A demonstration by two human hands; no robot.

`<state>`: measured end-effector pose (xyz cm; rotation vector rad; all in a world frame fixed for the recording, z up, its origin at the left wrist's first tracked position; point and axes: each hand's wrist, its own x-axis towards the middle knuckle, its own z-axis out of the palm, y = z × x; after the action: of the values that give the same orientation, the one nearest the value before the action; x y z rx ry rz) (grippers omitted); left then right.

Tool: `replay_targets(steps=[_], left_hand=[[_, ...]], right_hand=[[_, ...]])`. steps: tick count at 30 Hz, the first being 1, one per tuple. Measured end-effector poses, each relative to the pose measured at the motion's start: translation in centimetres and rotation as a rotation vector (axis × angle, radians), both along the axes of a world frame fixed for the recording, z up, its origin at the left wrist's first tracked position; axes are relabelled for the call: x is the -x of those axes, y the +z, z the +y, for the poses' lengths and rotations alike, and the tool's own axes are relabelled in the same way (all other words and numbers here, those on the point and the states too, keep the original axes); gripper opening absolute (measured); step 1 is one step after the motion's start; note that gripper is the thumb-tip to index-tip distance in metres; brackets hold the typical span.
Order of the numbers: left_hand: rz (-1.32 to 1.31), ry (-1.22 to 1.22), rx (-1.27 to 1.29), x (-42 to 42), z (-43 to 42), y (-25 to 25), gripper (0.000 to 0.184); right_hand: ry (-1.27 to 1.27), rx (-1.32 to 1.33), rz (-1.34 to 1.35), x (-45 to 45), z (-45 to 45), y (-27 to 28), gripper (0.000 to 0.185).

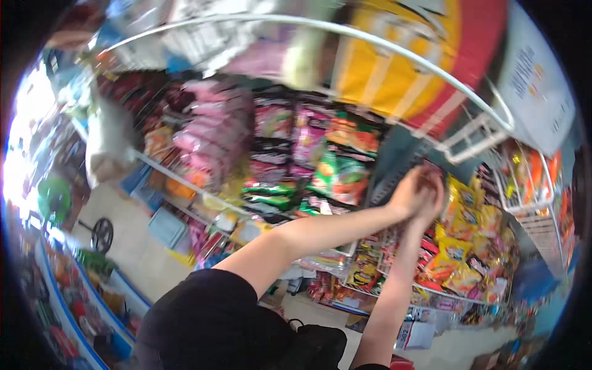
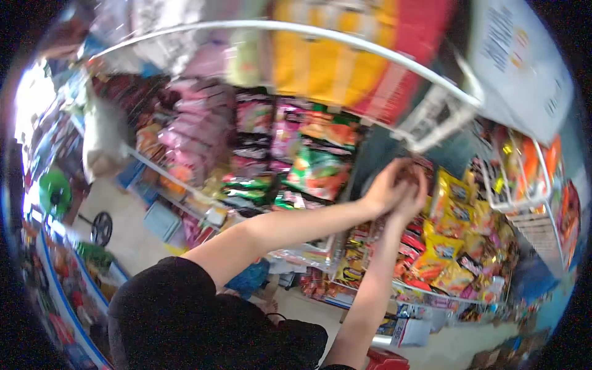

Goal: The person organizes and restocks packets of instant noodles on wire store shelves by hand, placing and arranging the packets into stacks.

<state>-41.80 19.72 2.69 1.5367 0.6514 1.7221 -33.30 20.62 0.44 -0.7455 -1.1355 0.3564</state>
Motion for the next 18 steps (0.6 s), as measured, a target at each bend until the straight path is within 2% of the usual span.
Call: replay_targets(steps=[1, 2, 3, 4, 5, 7, 8, 10, 13, 16, 17, 18], left_hand=[[-0.088, -0.235, 0.014, 3.9, -4.6, 3.6, 0.043], [-0.082, -0.320, 0.015, 7.1, -7.7, 5.2, 0.044], [-0.076, -0.409, 0.014, 10.2, -9.9, 5.6, 0.045], [-0.066, -0.484, -0.062, 13.3, -11.1, 5.3, 0.047], [-0.033, -0.443, -0.123, 16.6, -12.5, 5.3, 0.047], [0.118, -0.294, -0.132, 23.5, -14.4, 5.6, 0.045], [0.087, -0.202, -0.097, 26.6, -15.1, 5.1, 0.043], [0.122, 0.004, -0.035, 33.5, -16.2, 4.6, 0.040], [-0.015, 0.205, 0.012, 43.0, -16.5, 2.8, 0.031], [-0.055, 0.425, 0.097, 51.4, -16.9, 1.6, 0.025], [-0.089, 0.481, 0.142, 54.1, -16.5, 0.8, 0.020], [-0.016, 0.575, 0.121, 56.9, -15.9, 0.1, 0.017]], right_hand=[[0.044, 0.060, 0.030, 3.3, -3.9, 2.9, 0.032], [0.101, 0.108, 0.058, 5.3, -5.7, 3.9, 0.033], [0.159, 0.121, 0.130, 8.1, -7.7, 5.5, 0.033], [0.164, 0.038, 0.091, 11.5, -9.4, 6.2, 0.033], [0.195, 0.125, 0.114, 15.3, -11.8, 8.3, 0.033], [0.340, 0.088, 0.007, 21.0, -13.1, 8.0, 0.032], [0.344, 0.105, -0.084, 24.4, -14.0, 8.4, 0.032], [0.508, 0.076, -0.242, 30.8, -14.3, 8.1, 0.031], [0.726, 0.155, -0.245, 41.2, -14.4, 6.6, 0.033], [0.743, 0.126, -0.406, 50.5, -14.5, 5.6, 0.036], [0.816, 0.140, -0.396, 53.5, -13.2, 3.9, 0.036], [0.838, 0.188, -0.381, 56.4, -12.4, 2.7, 0.035]])
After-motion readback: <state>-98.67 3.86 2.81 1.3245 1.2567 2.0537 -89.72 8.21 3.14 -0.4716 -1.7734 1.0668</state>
